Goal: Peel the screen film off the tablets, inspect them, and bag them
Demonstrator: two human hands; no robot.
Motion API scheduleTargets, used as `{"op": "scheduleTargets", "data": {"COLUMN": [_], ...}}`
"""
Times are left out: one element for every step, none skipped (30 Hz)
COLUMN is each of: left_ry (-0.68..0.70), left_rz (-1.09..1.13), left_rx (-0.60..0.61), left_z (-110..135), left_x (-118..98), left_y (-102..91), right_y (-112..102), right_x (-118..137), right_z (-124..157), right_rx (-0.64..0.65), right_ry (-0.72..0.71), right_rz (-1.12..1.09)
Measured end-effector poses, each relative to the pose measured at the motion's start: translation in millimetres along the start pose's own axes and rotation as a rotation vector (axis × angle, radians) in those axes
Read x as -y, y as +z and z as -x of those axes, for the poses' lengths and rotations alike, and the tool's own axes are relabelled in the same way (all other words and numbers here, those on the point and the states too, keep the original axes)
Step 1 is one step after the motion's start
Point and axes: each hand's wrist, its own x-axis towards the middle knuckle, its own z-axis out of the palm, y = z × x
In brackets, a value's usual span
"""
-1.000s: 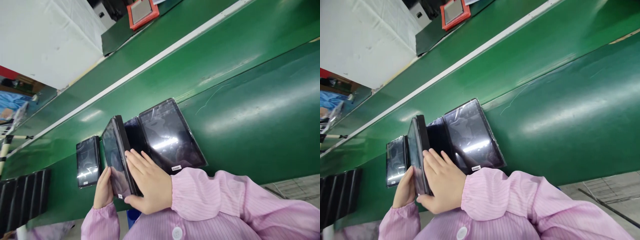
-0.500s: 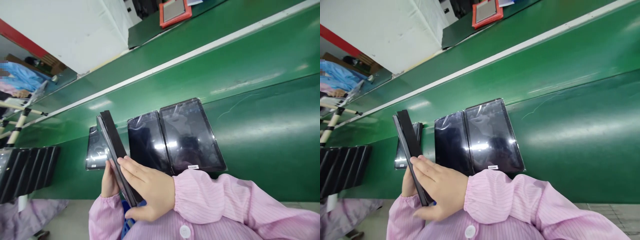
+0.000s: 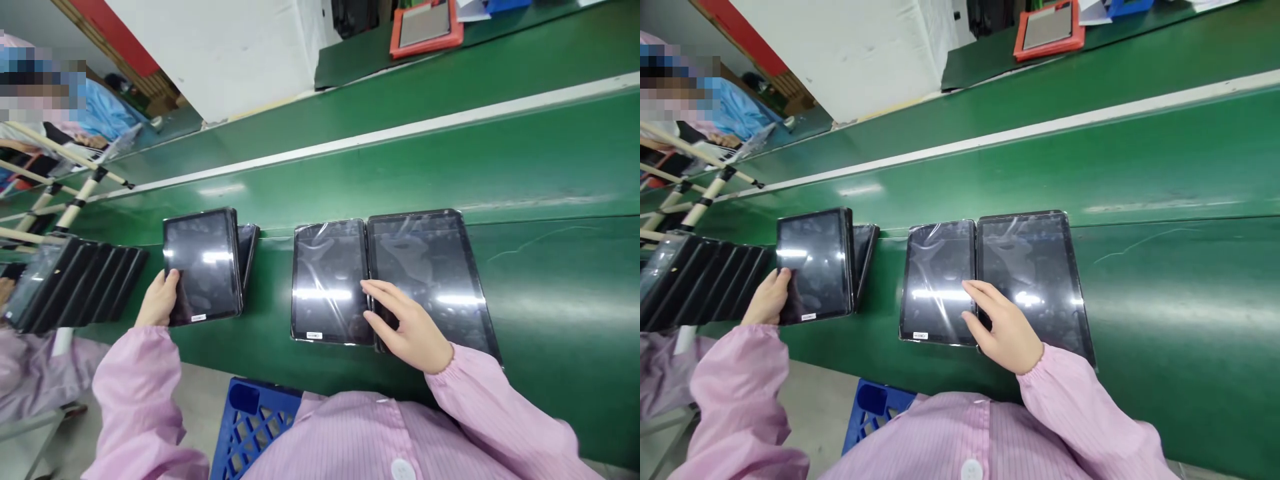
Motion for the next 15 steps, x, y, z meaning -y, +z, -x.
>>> {"op": "scheduleTargets", "data": {"left_ry": [-0.002,0.000,0.008,0.022,0.036,0.051,0.065,0.077,0.091,0.107,0.124,0.141,0.157,0.170,0.182], "left_rz": [-0.051,-0.114,-0.175,-0.228,-0.264,-0.276,-0.282,-0.289,-0.301,-0.317,-0.335,-0.353,-0.370,-0.381,-0.392], "left_rx": [0.045,0.098,0.147,0.184,0.201,0.202,0.198,0.196,0.192,0.186,0.174,0.152,0.123,0.094,0.065], "left_z": [-5.6,-10.4,-14.4,-18.0,-21.2,-24.0,-26.4,-28.5,-30.4,-32.1,-33.7,-35.1,-36.0,-35.9,-34.1], "left_x": [-2.0,-3.1,-3.3,-2.5,-1.0,1.3,3.9,6.7,9.3,11.5,12.9,13.2,12.4,10.3,7.1], "left_y": [1.8,5.0,8.9,13.2,17.4,21.3,24.7,27.5,29.5,30.8,31.3,31.3,31.1,31.1,31.8], "right_y": [0.2,0.5,0.7,0.7,0.4,-0.3,-1.6,-3.7,-6.7,-10.7,-15.9,-22.0,-29.0,-36.4,-43.6], "right_x": [-0.7,-0.9,-0.8,-0.7,-0.5,-0.5,-0.6,-0.8,-1.1,-1.3,-1.5,-1.4,-1.1,-0.6,0.0], "right_z": [0.0,-0.3,-0.7,-1.0,-1.3,-1.5,-1.8,-2.2,-3.0,-4.3,-6.4,-9.7,-14.4,-21.0,-29.5], "right_rx": [-0.006,-0.007,-0.004,0.001,0.008,0.016,0.025,0.037,0.051,0.066,0.082,0.097,0.111,0.130,0.155], "right_ry": [-0.004,-0.008,-0.009,-0.009,-0.007,-0.005,-0.002,0.001,0.003,0.003,-0.001,-0.013,-0.033,-0.061,-0.093], "right_rz": [0.002,0.004,0.006,0.006,0.004,0.000,-0.006,-0.012,-0.015,-0.013,-0.004,0.013,0.038,0.068,0.104]}}
